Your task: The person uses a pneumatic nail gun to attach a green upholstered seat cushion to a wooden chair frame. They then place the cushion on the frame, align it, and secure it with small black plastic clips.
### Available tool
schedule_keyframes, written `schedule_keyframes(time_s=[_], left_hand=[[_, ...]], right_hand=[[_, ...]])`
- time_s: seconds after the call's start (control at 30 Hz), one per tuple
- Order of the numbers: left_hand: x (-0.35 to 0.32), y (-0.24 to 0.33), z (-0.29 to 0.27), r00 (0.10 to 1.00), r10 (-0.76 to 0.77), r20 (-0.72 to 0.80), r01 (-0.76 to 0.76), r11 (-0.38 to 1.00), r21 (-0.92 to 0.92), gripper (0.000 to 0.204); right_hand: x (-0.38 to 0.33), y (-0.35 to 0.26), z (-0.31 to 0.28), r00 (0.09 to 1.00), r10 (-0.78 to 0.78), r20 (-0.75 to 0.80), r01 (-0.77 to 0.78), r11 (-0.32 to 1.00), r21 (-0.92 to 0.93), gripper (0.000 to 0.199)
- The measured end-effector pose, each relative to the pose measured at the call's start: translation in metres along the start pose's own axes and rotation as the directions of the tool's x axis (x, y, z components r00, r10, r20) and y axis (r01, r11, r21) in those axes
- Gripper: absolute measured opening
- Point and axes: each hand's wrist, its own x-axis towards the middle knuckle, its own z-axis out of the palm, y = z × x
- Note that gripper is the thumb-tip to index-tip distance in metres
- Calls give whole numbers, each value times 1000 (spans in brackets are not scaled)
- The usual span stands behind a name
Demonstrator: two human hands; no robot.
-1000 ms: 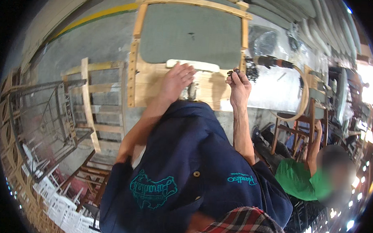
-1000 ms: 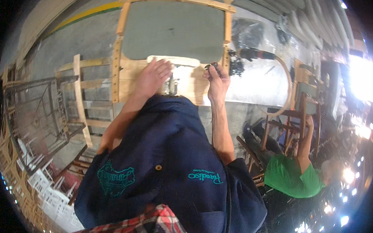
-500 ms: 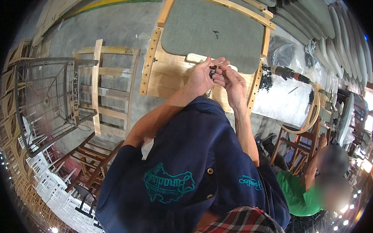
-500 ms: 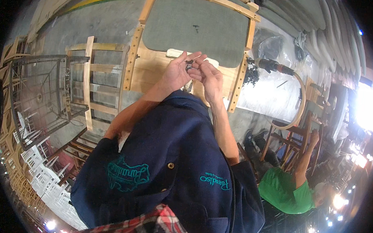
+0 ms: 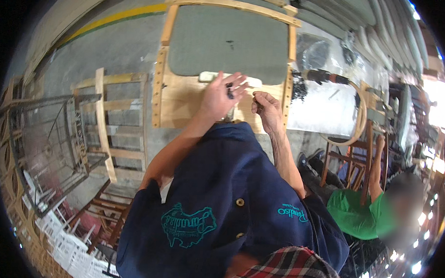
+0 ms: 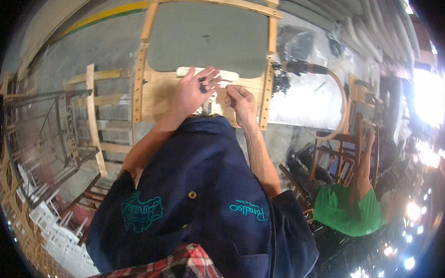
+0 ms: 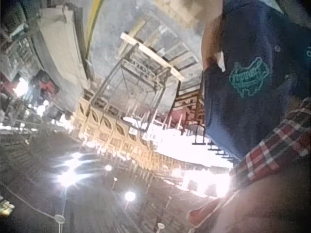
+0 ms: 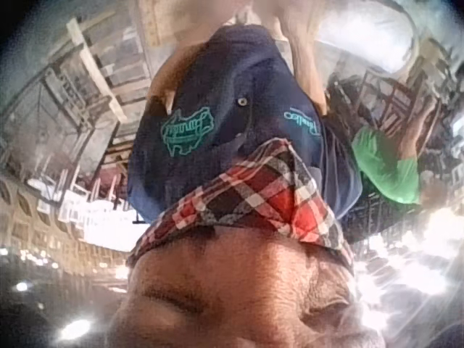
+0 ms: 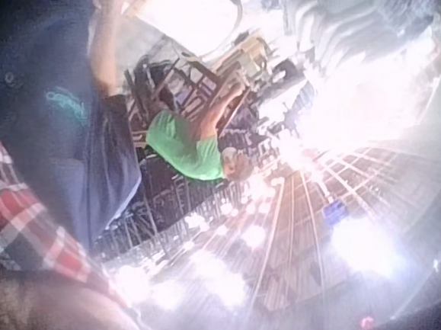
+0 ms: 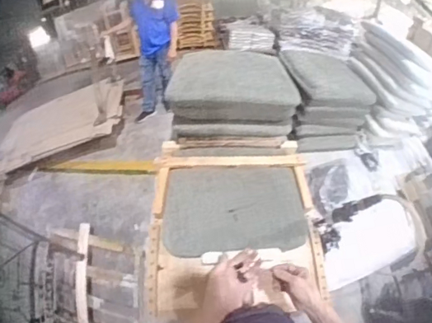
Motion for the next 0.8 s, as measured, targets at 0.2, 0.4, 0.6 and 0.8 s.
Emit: schedule_keyframes(time_s=[0.2,0.4,0.6,0.8], left_hand=[[-1,5,7,989,-24,-147,19,999,-31,59],[-2,-1,8,990,-71,-121,72,997,4,64],[0,-4,6,993,-40,-110,46,998,49,67],[3,-11,4,995,-2,-98,16,989,150,68]], right_hand=[[36,-5,-124,946,34,-321,-28,999,24,20],[102,-62,-244,796,-363,-485,380,923,-67,44],[51,-32,-154,680,-527,-510,271,827,-493,45],[-13,-2,19,819,-565,96,434,503,-747,41]])
